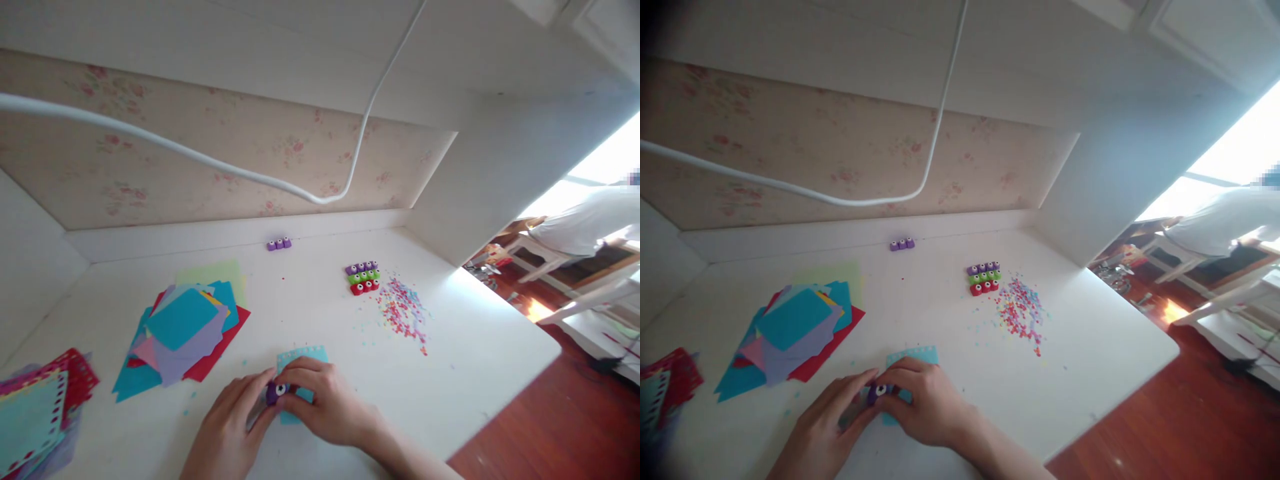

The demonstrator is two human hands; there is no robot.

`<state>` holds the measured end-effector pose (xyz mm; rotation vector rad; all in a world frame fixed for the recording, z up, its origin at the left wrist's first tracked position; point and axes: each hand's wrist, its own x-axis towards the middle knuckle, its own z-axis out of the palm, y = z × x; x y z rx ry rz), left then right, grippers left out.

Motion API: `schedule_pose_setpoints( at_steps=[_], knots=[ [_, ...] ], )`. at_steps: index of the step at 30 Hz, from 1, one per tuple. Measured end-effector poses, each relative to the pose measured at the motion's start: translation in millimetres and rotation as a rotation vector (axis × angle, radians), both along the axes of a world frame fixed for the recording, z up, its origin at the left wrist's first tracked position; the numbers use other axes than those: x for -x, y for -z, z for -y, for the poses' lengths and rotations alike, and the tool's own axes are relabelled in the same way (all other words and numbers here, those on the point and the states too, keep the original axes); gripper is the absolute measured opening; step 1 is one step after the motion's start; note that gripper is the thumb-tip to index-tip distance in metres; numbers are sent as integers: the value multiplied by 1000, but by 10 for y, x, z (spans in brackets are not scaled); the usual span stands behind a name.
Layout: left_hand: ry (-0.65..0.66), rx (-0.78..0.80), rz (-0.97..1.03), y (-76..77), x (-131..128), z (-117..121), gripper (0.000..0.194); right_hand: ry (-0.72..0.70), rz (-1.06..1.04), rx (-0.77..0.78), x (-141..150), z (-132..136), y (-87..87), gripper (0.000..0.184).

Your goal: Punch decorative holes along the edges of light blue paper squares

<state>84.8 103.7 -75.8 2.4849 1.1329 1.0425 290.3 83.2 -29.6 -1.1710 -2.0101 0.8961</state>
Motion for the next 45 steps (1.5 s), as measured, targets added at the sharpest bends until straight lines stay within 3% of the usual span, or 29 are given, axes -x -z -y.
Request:
schedule_pose_setpoints(
  at_steps=[4,10,13,17,20,24,29,34,45],
  knots=[
    [-6,7,-60,55,50,-3,32,-14,51,-13,-11,-21,76,24],
    [-40,12,-50,51,102,-36,33,-8,94,-7,-62,-13,8,40],
    [13,9,-64,28,85,-16,32,-35,36,23,-15,8,-24,30],
    [15,-10,-59,3,45,11,32,36,-56,131,-32,-42,-29,18],
    [-11,-32,-62,-8,38,21,33,147,-95,220,-339,-298,-44,21],
    [65,-73,-170,-35,48,44,24,658,138,144,-1191,-974,-138,30],
    [156,-184,-309,-68,25,35,32,1021,362,124,-2203,-1701,-226,38],
    [215,-252,-379,-57,12,-26,32,1071,547,151,-2551,-1939,-69,27],
    [215,-205,-395,-42,22,-45,32,1030,749,193,-2652,-2064,66,27]
  ],
)
